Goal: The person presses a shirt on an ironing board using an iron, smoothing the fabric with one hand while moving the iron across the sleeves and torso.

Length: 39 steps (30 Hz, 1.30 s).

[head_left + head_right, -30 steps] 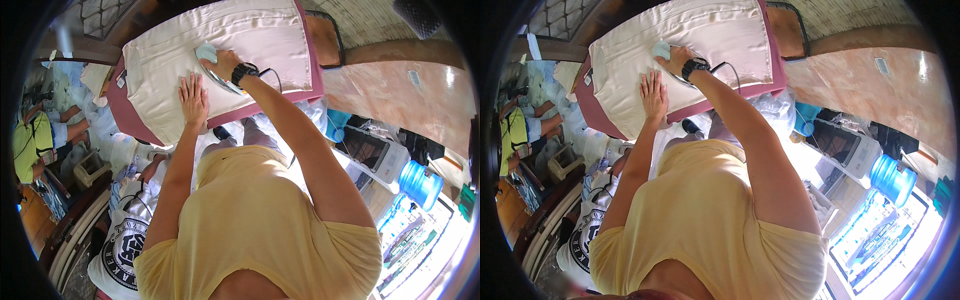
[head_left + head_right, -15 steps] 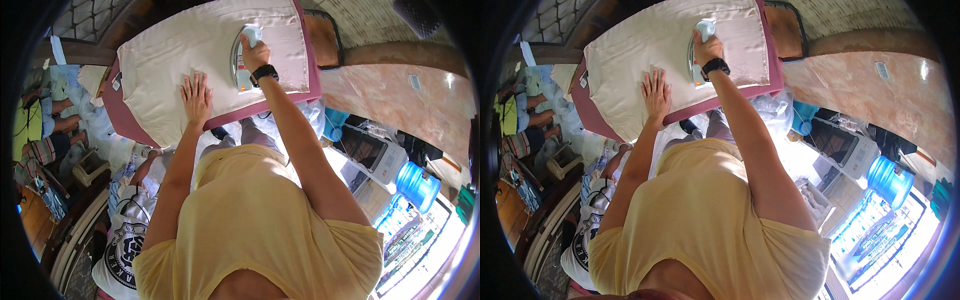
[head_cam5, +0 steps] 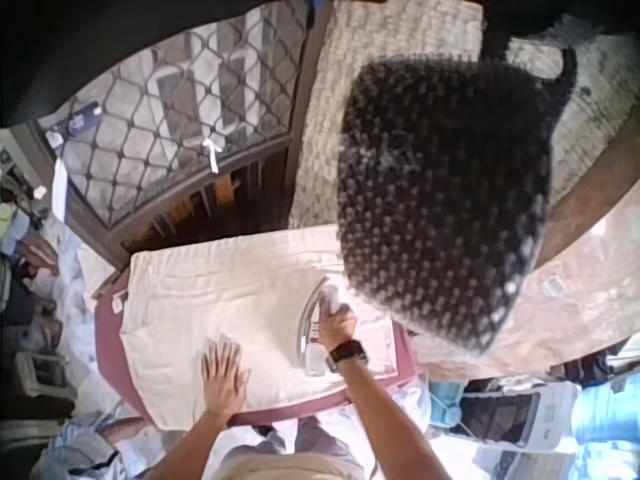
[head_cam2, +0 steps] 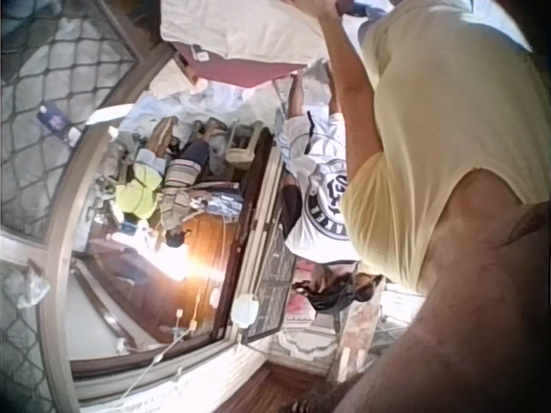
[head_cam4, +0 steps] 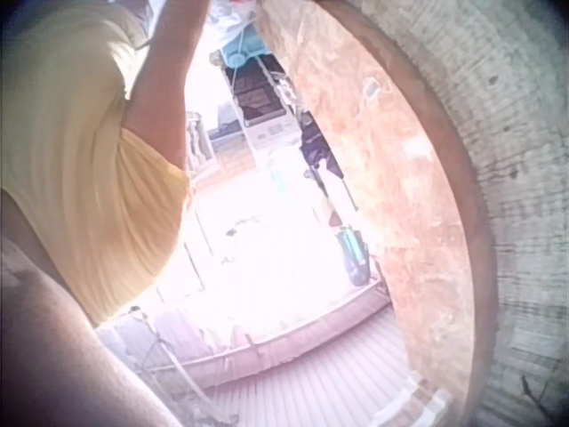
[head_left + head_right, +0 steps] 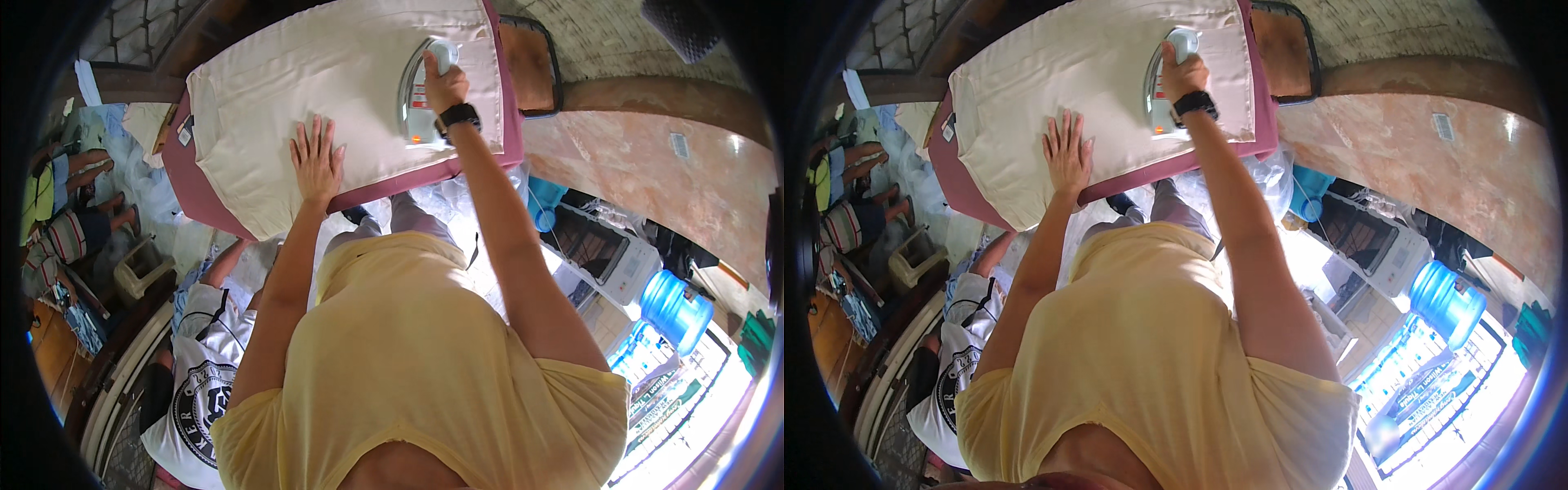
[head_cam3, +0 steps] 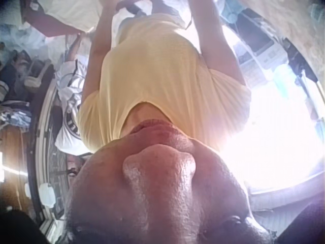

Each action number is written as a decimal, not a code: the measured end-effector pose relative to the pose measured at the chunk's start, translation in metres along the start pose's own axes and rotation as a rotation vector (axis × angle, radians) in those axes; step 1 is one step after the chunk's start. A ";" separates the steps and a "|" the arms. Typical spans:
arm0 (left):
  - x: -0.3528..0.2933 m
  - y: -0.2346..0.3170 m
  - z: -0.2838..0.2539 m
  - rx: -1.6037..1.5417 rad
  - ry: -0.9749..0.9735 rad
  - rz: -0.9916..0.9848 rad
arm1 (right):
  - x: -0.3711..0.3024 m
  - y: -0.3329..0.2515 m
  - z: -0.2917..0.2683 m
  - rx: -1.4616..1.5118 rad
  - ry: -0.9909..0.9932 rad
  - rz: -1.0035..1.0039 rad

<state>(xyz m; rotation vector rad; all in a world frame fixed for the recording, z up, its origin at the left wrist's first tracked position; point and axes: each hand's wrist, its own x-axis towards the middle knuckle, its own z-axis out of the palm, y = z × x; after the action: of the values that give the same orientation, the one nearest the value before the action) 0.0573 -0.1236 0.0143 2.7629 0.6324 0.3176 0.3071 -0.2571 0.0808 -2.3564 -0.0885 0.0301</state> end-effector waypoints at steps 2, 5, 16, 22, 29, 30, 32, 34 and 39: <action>-0.001 -0.001 0.000 0.000 0.007 -0.002 | 0.009 0.017 -0.021 -0.071 -0.163 -0.119; -0.004 -0.002 -0.001 0.013 0.010 -0.017 | -0.013 0.040 -0.053 -0.190 -0.289 -0.223; 0.014 0.058 -0.002 -0.064 -0.038 0.217 | 0.026 0.028 -0.051 -0.140 -0.355 -0.132; 0.008 0.080 0.016 -0.072 -0.137 0.259 | -0.023 0.075 -0.130 -0.080 -0.659 -0.132; 0.010 0.086 0.011 -0.111 -0.147 0.256 | 0.015 0.080 -0.090 -0.245 -0.056 -0.200; 0.009 0.086 0.012 -0.102 -0.152 0.252 | 0.029 0.067 -0.084 -0.243 0.004 -0.215; 0.011 0.084 0.013 -0.086 -0.155 0.250 | 0.041 0.040 -0.090 -0.173 -0.175 -0.137; 0.011 0.085 0.013 -0.084 -0.159 0.242 | 0.036 0.038 -0.107 -0.086 -0.443 -0.055; 0.010 0.090 0.010 -0.101 -0.171 0.229 | -0.003 0.124 -0.171 -0.162 -0.519 -0.259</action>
<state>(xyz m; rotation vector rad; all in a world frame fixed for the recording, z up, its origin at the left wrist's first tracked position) 0.1034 -0.1986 0.0360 2.7295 0.2517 0.1536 0.3187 -0.4651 0.1143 -2.4223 -0.6672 0.5249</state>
